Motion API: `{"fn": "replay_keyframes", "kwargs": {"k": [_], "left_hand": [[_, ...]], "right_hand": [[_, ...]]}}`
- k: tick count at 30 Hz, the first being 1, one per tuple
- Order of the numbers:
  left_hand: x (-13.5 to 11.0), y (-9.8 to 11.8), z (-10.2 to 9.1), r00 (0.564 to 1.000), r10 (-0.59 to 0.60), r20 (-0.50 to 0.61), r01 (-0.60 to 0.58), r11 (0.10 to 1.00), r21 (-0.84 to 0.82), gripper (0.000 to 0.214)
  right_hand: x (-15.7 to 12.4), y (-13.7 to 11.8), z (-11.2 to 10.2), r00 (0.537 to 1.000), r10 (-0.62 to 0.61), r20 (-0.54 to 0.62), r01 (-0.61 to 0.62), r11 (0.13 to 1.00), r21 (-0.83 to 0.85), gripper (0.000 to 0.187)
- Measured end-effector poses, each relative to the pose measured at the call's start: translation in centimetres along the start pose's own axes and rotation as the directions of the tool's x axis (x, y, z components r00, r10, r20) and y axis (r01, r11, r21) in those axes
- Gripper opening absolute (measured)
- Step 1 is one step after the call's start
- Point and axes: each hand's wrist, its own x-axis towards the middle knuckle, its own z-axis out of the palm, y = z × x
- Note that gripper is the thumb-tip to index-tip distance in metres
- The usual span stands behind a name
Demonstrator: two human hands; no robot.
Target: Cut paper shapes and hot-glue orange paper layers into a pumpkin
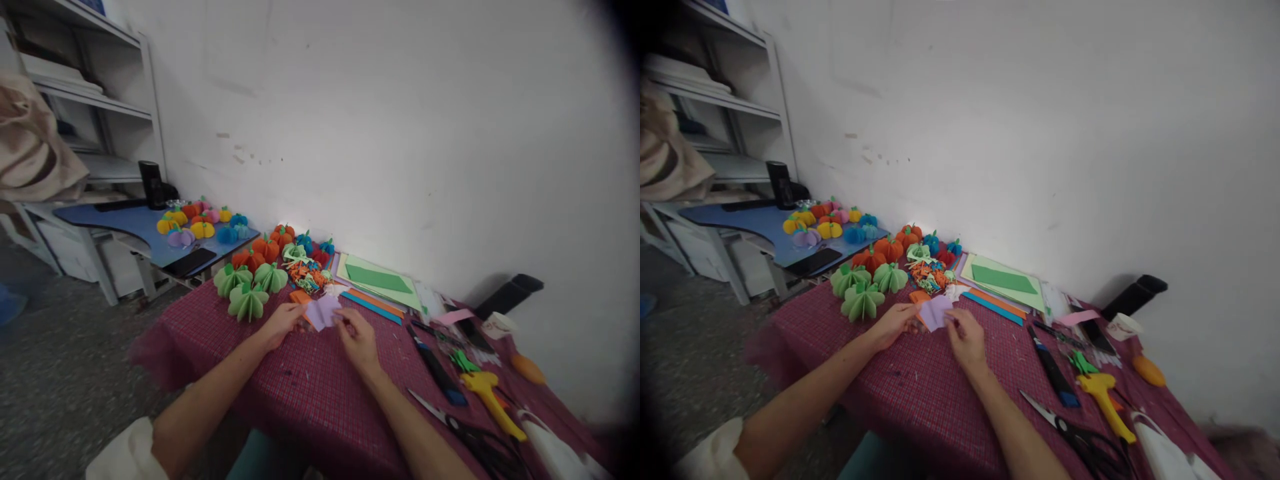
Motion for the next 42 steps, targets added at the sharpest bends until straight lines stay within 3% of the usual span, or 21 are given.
{"fn": "replay_keyframes", "kwargs": {"k": [8,12,16,22,27,35,39,42], "left_hand": [[0.1,-0.1,0.2,0.999,0.017,-0.042,-0.016,0.999,0.039,0.042],[0.2,-0.4,0.2,0.999,0.018,-0.032,-0.016,0.998,0.059,0.041],[0.3,-0.5,0.2,1.000,0.023,-0.012,-0.022,0.995,0.096,0.041],[0.1,-0.6,0.3,0.998,0.031,0.051,-0.039,0.988,0.151,0.040],[0.0,-0.6,0.5,0.998,0.011,0.059,-0.020,0.988,0.151,0.045],[0.3,-0.5,0.2,0.996,0.053,-0.072,-0.042,0.988,0.152,0.049],[0.6,-0.9,-0.4,0.974,0.123,-0.188,-0.073,0.964,0.255,0.037],[0.7,-1.2,-0.6,0.963,0.166,-0.213,-0.081,0.930,0.359,0.025]], "right_hand": [[1.0,1.2,0.4,0.953,0.236,-0.192,-0.207,0.965,0.162,0.046],[0.2,0.5,0.8,0.971,0.230,-0.063,-0.232,0.972,-0.029,0.028],[-0.1,0.1,1.4,0.967,0.233,0.103,-0.228,0.972,-0.058,0.024],[0.2,1.4,1.5,0.949,0.302,0.094,-0.299,0.953,-0.043,0.037],[0.2,2.4,1.4,0.932,0.351,0.093,-0.351,0.936,-0.017,0.025],[0.3,3.5,0.4,0.896,0.439,0.068,-0.442,0.897,0.030,0.038],[1.6,5.1,-1.0,0.887,0.460,0.037,-0.457,0.887,-0.059,0.038],[2.9,6.6,-1.4,0.885,0.462,0.058,-0.446,0.877,-0.177,0.030]]}}
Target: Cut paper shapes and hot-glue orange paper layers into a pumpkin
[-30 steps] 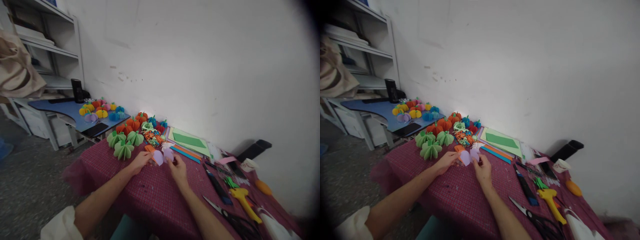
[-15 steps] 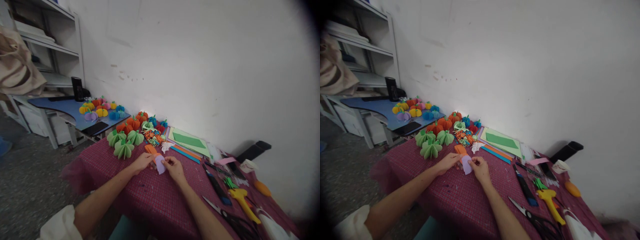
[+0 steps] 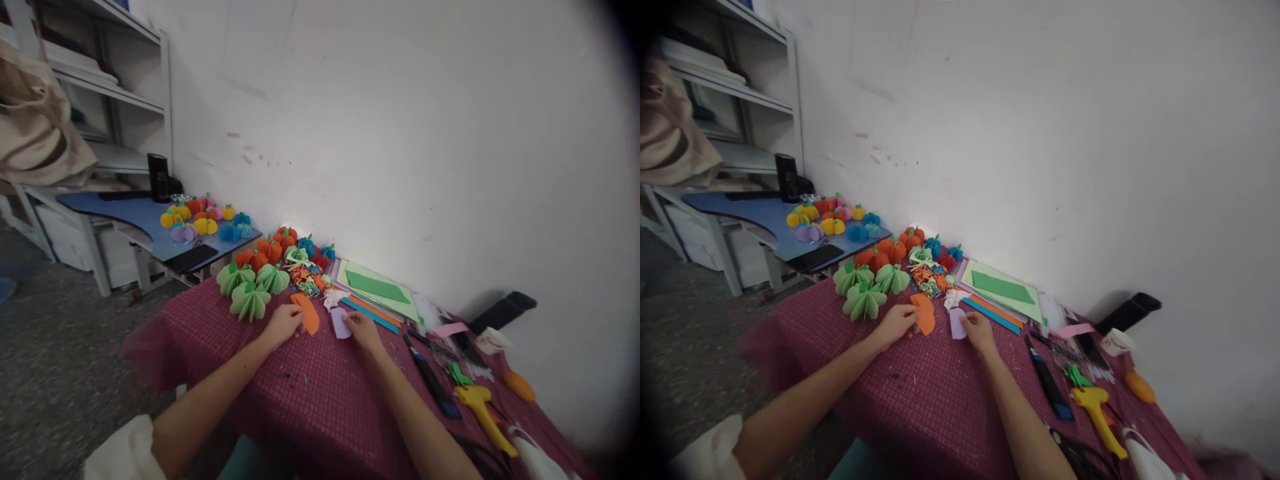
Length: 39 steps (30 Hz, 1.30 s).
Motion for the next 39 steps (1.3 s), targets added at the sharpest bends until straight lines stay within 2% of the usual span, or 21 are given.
{"fn": "replay_keyframes", "kwargs": {"k": [5,9,12,14,17,19,24,27,33,39], "left_hand": [[0.0,0.0,-0.2,0.993,0.090,-0.082,-0.075,0.984,0.163,0.016],[-0.5,1.0,-0.7,0.959,0.213,-0.186,-0.157,0.948,0.277,0.034],[-1.2,1.9,-1.0,0.924,0.292,-0.246,-0.204,0.922,0.329,0.039],[-1.5,2.3,-1.1,0.873,0.375,-0.310,-0.253,0.894,0.369,0.038],[-1.6,2.4,-1.3,0.758,0.499,-0.420,-0.319,0.845,0.429,0.035],[-1.5,2.3,-1.3,0.719,0.532,-0.447,-0.337,0.829,0.446,0.035],[-1.2,2.0,-1.2,0.693,0.592,-0.411,-0.379,0.784,0.492,0.036],[-1.2,2.0,-1.3,0.686,0.593,-0.422,-0.377,0.785,0.491,0.036],[-1.2,1.9,-1.3,0.700,0.591,-0.401,-0.381,0.784,0.490,0.037],[-1.3,2.0,-1.2,0.702,0.597,-0.387,-0.383,0.776,0.502,0.037]], "right_hand": [[2.5,0.1,0.5,0.998,-0.054,0.027,0.058,0.973,-0.222,0.016],[3.1,-1.6,1.0,0.983,-0.176,-0.045,0.145,0.910,-0.388,0.028],[2.2,-3.3,2.0,0.964,-0.265,-0.014,0.228,0.854,-0.467,0.027],[1.4,-4.4,3.1,0.954,-0.294,0.054,0.281,0.821,-0.497,0.025],[0.6,-5.5,5.2,0.948,-0.286,0.143,0.317,0.782,-0.538,0.025],[0.5,-6.0,6.4,0.951,-0.253,0.177,0.308,0.760,-0.572,0.026],[0.6,-6.6,7.7,0.955,-0.201,0.216,0.294,0.704,-0.646,0.028],[0.4,-6.8,7.3,0.941,-0.203,0.270,0.334,0.675,-0.658,0.022],[0.2,-6.9,6.3,0.900,-0.212,0.381,0.423,0.638,-0.643,0.016],[0.1,-7.3,6.2,0.878,-0.216,0.428,0.462,0.620,-0.634,0.020]]}}
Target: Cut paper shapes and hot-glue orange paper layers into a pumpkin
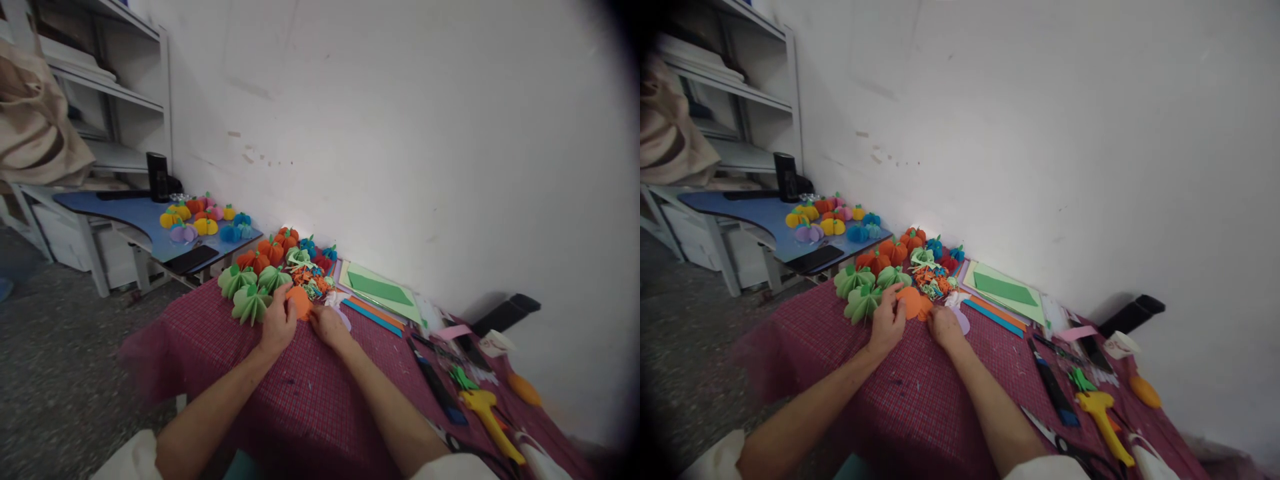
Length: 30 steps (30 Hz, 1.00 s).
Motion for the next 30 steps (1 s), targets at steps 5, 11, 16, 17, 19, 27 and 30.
{"fn": "replay_keyframes", "kwargs": {"k": [5,11,16,17,19,27,30], "left_hand": [[0.0,-0.1,0.0,1.000,0.004,0.012,-0.004,1.000,-0.009,0.036],[0.0,-0.2,0.0,1.000,-0.006,0.021,0.007,1.000,-0.005,0.036],[0.0,-0.1,0.0,1.000,-0.009,0.020,0.008,1.000,0.013,0.035],[0.0,-0.1,0.0,1.000,-0.006,0.022,0.006,1.000,0.017,0.035],[0.0,0.0,0.0,0.999,-0.005,0.036,0.005,1.000,0.020,0.036],[-0.1,-0.1,0.4,0.974,0.066,0.219,-0.089,0.991,0.095,0.031],[-0.3,0.0,1.0,0.929,0.082,0.362,-0.133,0.984,0.119,0.030]], "right_hand": [[-0.1,0.2,-0.3,0.999,0.030,-0.010,-0.030,1.000,-0.002,0.021],[0.3,-0.4,0.2,0.984,0.155,-0.083,-0.156,0.988,-0.007,0.025],[0.2,0.0,-1.7,0.935,0.272,-0.230,-0.273,0.962,0.027,0.028],[-0.1,0.4,-2.6,0.919,0.293,-0.263,-0.292,0.955,0.040,0.028],[-1.1,1.8,-4.5,0.890,0.328,-0.317,-0.321,0.944,0.075,0.028],[-11.9,7.2,-7.1,0.806,0.448,-0.386,-0.402,0.894,0.197,0.024],[-16.0,7.5,-5.6,0.794,0.477,-0.377,-0.420,0.878,0.228,0.021]]}}
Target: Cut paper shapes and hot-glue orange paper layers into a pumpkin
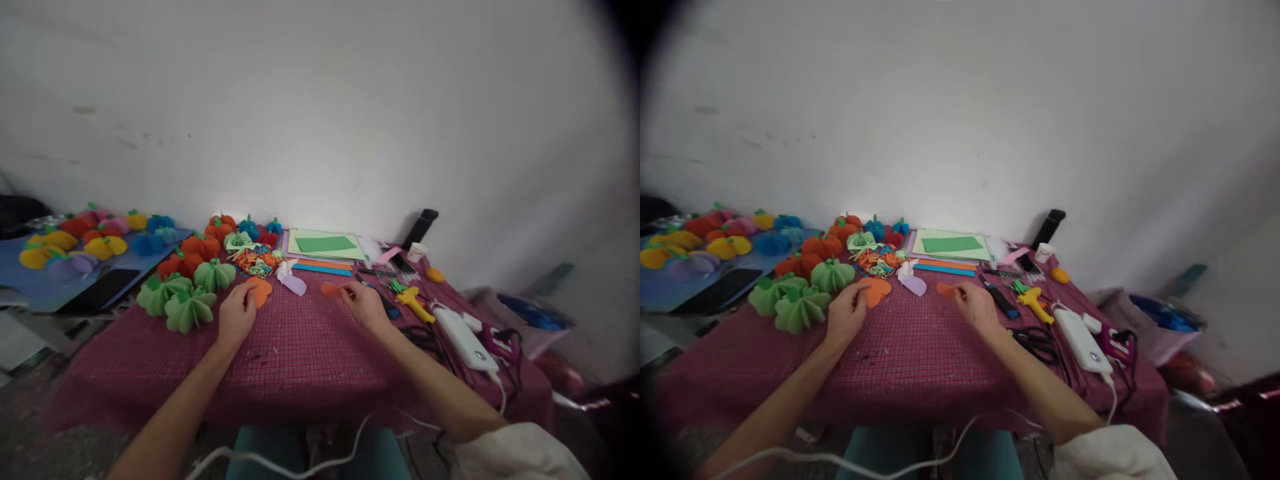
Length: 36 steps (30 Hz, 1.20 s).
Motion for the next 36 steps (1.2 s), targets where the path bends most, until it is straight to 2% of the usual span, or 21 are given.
{"fn": "replay_keyframes", "kwargs": {"k": [3,6,9,10,12,13,14,15,16,17,19,21,23,25,27,28,29,31,33,35,36], "left_hand": [[0.0,0.4,0.7,0.988,-0.003,0.154,-0.005,0.999,0.052,0.031],[-0.3,1.1,0.9,0.949,-0.005,0.317,-0.041,0.989,0.140,0.030],[-0.8,2.2,0.4,0.918,-0.004,0.397,-0.111,0.957,0.267,0.036],[-1.0,2.8,0.1,0.916,-0.009,0.402,-0.140,0.930,0.339,0.042],[-1.3,4.3,-0.3,0.913,0.014,0.408,-0.263,0.785,0.560,0.051],[-1.5,5.1,-0.3,0.911,0.034,0.410,-0.303,0.731,0.612,0.051],[-1.8,6.1,-0.2,0.901,0.069,0.429,-0.345,0.712,0.611,0.049],[-2.1,7.0,0.1,0.875,0.131,0.467,-0.407,0.722,0.560,0.047],[-2.4,7.8,0.7,0.819,0.213,0.533,-0.491,0.741,0.458,0.046],[-2.8,8.6,1.3,0.735,0.302,0.607,-0.575,0.752,0.322,0.045],[-3.5,9.8,3.1,0.566,0.411,0.714,-0.659,0.746,0.093,0.047],[-4.0,10.4,5.0,0.457,0.460,0.761,-0.687,0.726,-0.027,0.055],[-4.1,10.4,6.6,0.385,0.475,0.791,-0.695,0.713,-0.090,0.064],[-4.0,10.0,7.6,0.350,0.457,0.818,-0.696,0.711,-0.100,0.068],[-3.8,9.2,8.0,0.357,0.411,0.839,-0.697,0.715,-0.054,0.070],[-3.7,8.6,8.0,0.378,0.388,0.840,-0.699,0.715,-0.015,0.071],[-3.5,8.0,7.8,0.414,0.362,0.836,-0.701,0.713,0.039,0.072],[-3.3,7.0,7.0,0.530,0.307,0.790,-0.689,0.699,0.191,0.076],[-3.1,6.5,6.1,0.627,0.282,0.726,-0.677,0.659,0.329,0.079],[-3.3,6.7,5.4,0.682,0.289,0.671,-0.666,0.624,0.409,0.078],[-3.5,7.0,5.3,0.683,0.308,0.662,-0.674,0.616,0.409,0.075]], "right_hand": [[-2.7,1.2,-0.1,1.000,0.027,-0.013,-0.026,0.999,0.024,0.021],[-4.1,1.7,0.0,0.999,0.045,-0.030,-0.043,0.997,0.059,0.020],[-4.8,2.0,0.2,0.995,0.087,-0.040,-0.082,0.990,0.117,0.018],[-4.9,2.1,0.3,0.993,0.108,-0.039,-0.101,0.984,0.145,0.018],[-5.1,2.4,0.6,0.988,0.149,-0.033,-0.139,0.967,0.213,0.019],[-5.2,2.5,0.7,0.986,0.167,-0.026,-0.155,0.955,0.254,0.020],[-5.2,2.6,0.8,0.983,0.180,-0.015,-0.168,0.940,0.298,0.020],[-5.3,2.7,1.0,0.981,0.191,-0.004,-0.178,0.921,0.346,0.020],[-5.3,2.9,1.1,0.979,0.201,0.010,-0.189,0.899,0.395,0.021],[-5.3,3.0,1.3,0.977,0.210,0.024,-0.198,0.873,0.445,0.021],[-5.2,3.3,1.8,0.973,0.228,0.049,-0.218,0.814,0.538,0.022],[-5.1,3.6,2.4,0.967,0.245,0.067,-0.234,0.757,0.610,0.022],[-5.1,4.0,3.1,0.963,0.259,0.077,-0.243,0.710,0.661,0.018],[-5.2,4.3,3.7,0.961,0.263,0.084,-0.246,0.677,0.694,0.013],[-5.5,4.5,4.2,0.963,0.253,0.095,-0.244,0.659,0.712,0.010],[-5.6,4.5,4.4,0.964,0.244,0.102,-0.241,0.655,0.716,0.010],[-5.8,4.4,4.4,0.967,0.231,0.107,-0.236,0.655,0.718,0.010],[-6.1,4.2,4.1,0.975,0.195,0.109,-0.213,0.666,0.715,0.010],[-6.4,3.7,3.6,0.984,0.134,0.118,-0.178,0.684,0.708,0.009],[-6.5,3.3,3.1,0.988,0.057,0.144,-0.142,0.703,0.697,0.008],[-6.5,3.1,2.9,0.987,0.027,0.157,-0.129,0.714,0.689,0.008]]}}
